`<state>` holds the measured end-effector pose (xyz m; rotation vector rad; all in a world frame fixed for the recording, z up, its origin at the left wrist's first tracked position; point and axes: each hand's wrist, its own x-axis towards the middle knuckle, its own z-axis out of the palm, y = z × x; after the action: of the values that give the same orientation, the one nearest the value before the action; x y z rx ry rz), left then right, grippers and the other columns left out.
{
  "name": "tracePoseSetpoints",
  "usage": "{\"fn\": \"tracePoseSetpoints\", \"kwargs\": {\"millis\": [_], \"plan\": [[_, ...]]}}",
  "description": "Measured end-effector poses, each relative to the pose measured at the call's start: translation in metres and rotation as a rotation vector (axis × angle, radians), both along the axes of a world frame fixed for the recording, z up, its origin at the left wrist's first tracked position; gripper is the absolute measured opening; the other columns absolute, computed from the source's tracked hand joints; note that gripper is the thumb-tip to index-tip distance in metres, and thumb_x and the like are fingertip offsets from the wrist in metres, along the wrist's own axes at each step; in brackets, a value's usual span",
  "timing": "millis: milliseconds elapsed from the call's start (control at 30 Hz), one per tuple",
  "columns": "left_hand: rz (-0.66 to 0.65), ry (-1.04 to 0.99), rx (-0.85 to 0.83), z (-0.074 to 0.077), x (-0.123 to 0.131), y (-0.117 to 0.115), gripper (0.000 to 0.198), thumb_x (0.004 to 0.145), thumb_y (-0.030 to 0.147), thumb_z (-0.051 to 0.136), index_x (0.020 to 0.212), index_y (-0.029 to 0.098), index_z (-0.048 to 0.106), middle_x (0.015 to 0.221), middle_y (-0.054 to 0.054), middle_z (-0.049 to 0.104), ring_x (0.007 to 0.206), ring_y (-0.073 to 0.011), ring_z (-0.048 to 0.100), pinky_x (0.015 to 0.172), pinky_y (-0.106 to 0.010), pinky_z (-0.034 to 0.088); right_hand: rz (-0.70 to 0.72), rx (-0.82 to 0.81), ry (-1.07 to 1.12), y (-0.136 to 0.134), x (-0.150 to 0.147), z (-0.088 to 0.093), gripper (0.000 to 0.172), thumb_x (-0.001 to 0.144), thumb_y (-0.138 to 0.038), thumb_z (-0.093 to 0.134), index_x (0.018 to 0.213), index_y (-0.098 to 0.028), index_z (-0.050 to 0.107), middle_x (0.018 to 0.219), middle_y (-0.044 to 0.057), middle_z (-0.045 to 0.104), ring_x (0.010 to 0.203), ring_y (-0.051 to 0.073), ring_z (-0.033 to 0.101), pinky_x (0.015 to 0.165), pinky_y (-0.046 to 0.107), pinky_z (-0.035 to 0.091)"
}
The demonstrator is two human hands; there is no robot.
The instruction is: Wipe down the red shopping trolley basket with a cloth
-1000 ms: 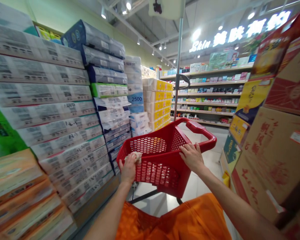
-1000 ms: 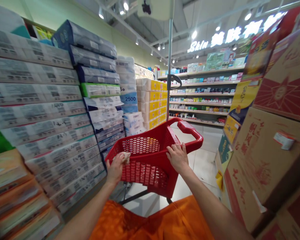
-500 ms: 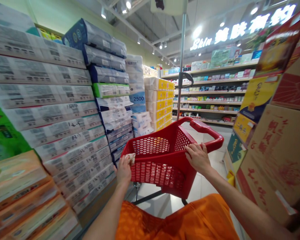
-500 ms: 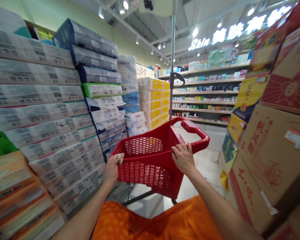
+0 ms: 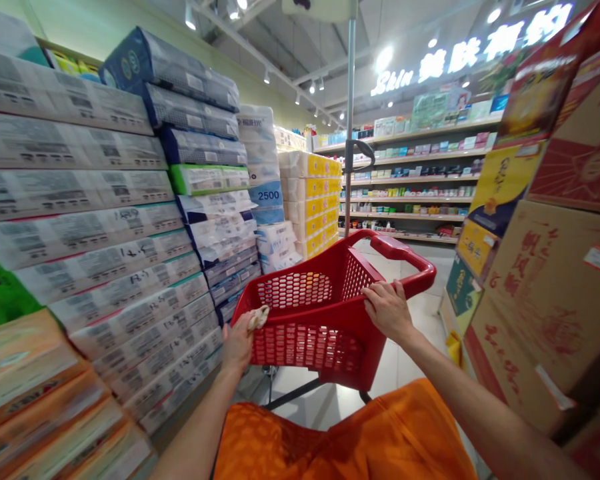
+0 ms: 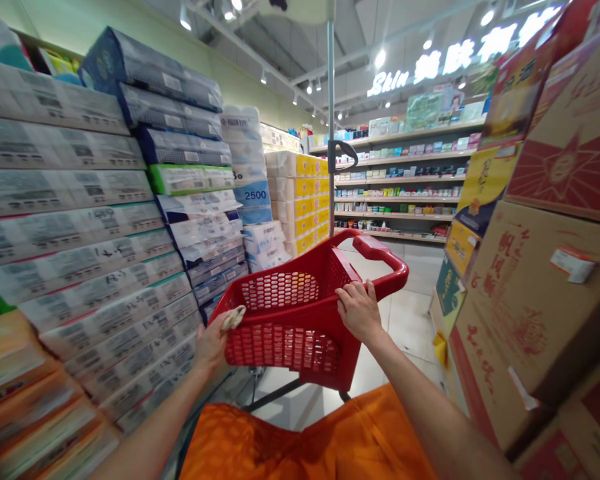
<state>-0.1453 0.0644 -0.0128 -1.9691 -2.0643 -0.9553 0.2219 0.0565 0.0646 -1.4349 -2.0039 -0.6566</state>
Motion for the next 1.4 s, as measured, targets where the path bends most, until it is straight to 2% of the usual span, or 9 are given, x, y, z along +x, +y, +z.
{"fn": "tracePoseSetpoints", "kwargs": {"millis": [133, 400, 500, 633, 700, 867, 933, 1167, 1400], "plan": [[0.177, -0.049, 0.05, -0.006, -0.013, -0.004, 0.038, 0.08, 0.018, 0.04, 0.117, 0.018, 0.047, 0.118, -0.01, 0.056, 0.107, -0.025, 0.053, 0.097, -0.056, 0.025, -0.013, 0.0, 0.024, 0.0, -0.003, -0.001, 0.024, 0.082, -0.024, 0.043, 0.099, -0.022, 0.06, 0.1, 0.004, 0.06, 0.101, 0.021, 0.045, 0.1, 0.042, 0.01], [-0.201, 0.085, 0.122, 0.009, 0.109, -0.003, 0.038, 0.081, 0.014, 0.037, 0.116, 0.025, 0.048, 0.126, -0.005, 0.05, 0.12, -0.0181, 0.041, 0.104, -0.053, 0.014, -0.034, -0.038, -0.012, -0.001, -0.004, 0.005, 0.026, 0.081, -0.025, 0.043, 0.102, -0.021, 0.06, 0.102, 0.006, 0.061, 0.103, 0.024, 0.045, 0.099, 0.046, 0.01], [-0.124, 0.086, 0.133, 0.004, 0.089, -0.008, 0.04, 0.081, 0.014, 0.037, 0.117, 0.025, 0.048, 0.126, -0.005, 0.051, 0.12, -0.0198, 0.041, 0.104, -0.055, 0.012, -0.038, -0.056, -0.047, -0.001, -0.002, 0.007, 0.029, 0.082, -0.025, 0.042, 0.105, -0.021, 0.058, 0.104, 0.006, 0.06, 0.105, 0.024, 0.043, 0.099, 0.048, 0.01], [0.169, -0.006, 0.156, -0.005, 0.042, -0.015, 0.04, 0.081, 0.015, 0.035, 0.118, 0.022, 0.048, 0.128, -0.008, 0.048, 0.119, -0.0224, 0.042, 0.104, -0.057, 0.01, -0.062, -0.072, -0.04, -0.005, -0.005, 0.009, 0.029, 0.081, -0.023, 0.041, 0.104, -0.02, 0.058, 0.104, 0.006, 0.06, 0.104, 0.024, 0.044, 0.099, 0.049, 0.01], [0.147, 0.001, 0.15, -0.003, 0.047, -0.015, 0.04, 0.081, 0.014, 0.034, 0.118, 0.022, 0.048, 0.128, -0.008, 0.048, 0.119, -0.0219, 0.042, 0.104, -0.056, 0.009, -0.072, -0.079, -0.027, -0.007, -0.009, 0.008, 0.029, 0.08, -0.023, 0.042, 0.103, -0.019, 0.058, 0.103, 0.007, 0.06, 0.104, 0.024, 0.043, 0.099, 0.05, 0.01], [-0.177, 0.081, 0.123, 0.011, 0.126, -0.008, 0.042, 0.081, 0.013, 0.036, 0.119, 0.025, 0.047, 0.129, -0.005, 0.047, 0.121, -0.019, 0.04, 0.105, -0.054, 0.009, -0.063, -0.095, -0.03, -0.009, -0.012, 0.009, 0.032, 0.078, -0.022, 0.043, 0.107, -0.018, 0.056, 0.105, 0.008, 0.059, 0.106, 0.025, 0.041, 0.1, 0.05, 0.008], [-0.24, 0.092, 0.124, 0.014, 0.138, -0.009, 0.043, 0.081, 0.012, 0.036, 0.121, 0.026, 0.045, 0.13, -0.005, 0.046, 0.122, -0.0185, 0.038, 0.105, -0.053, 0.008, -0.052, -0.112, -0.04, -0.009, -0.01, 0.01, 0.035, 0.077, -0.02, 0.042, 0.11, -0.018, 0.055, 0.107, 0.008, 0.058, 0.108, 0.025, 0.04, 0.1, 0.049, 0.008], [0.018, 0.042, 0.114, 0.007, 0.084, -0.019, 0.041, 0.082, 0.015, 0.034, 0.12, 0.022, 0.045, 0.13, -0.007, 0.046, 0.121, -0.0223, 0.039, 0.103, -0.057, 0.008, -0.045, -0.163, -0.011, -0.008, -0.009, 0.013, 0.041, 0.073, -0.016, 0.042, 0.112, -0.014, 0.054, 0.111, 0.009, 0.057, 0.111, 0.025, 0.039, 0.101, 0.049, 0.008], [-0.283, 0.09, 0.126, 0.029, 0.186, -0.008, 0.046, 0.08, 0.012, 0.036, 0.123, 0.028, 0.043, 0.133, -0.003, 0.042, 0.124, -0.0185, 0.035, 0.106, -0.053, 0.007, -0.03, -0.195, 0.004, -0.009, -0.01, 0.012, 0.046, 0.071, -0.014, 0.041, 0.115, -0.013, 0.051, 0.117, 0.009, 0.054, 0.114, 0.025, 0.038, 0.101, 0.049, 0.007]]}}
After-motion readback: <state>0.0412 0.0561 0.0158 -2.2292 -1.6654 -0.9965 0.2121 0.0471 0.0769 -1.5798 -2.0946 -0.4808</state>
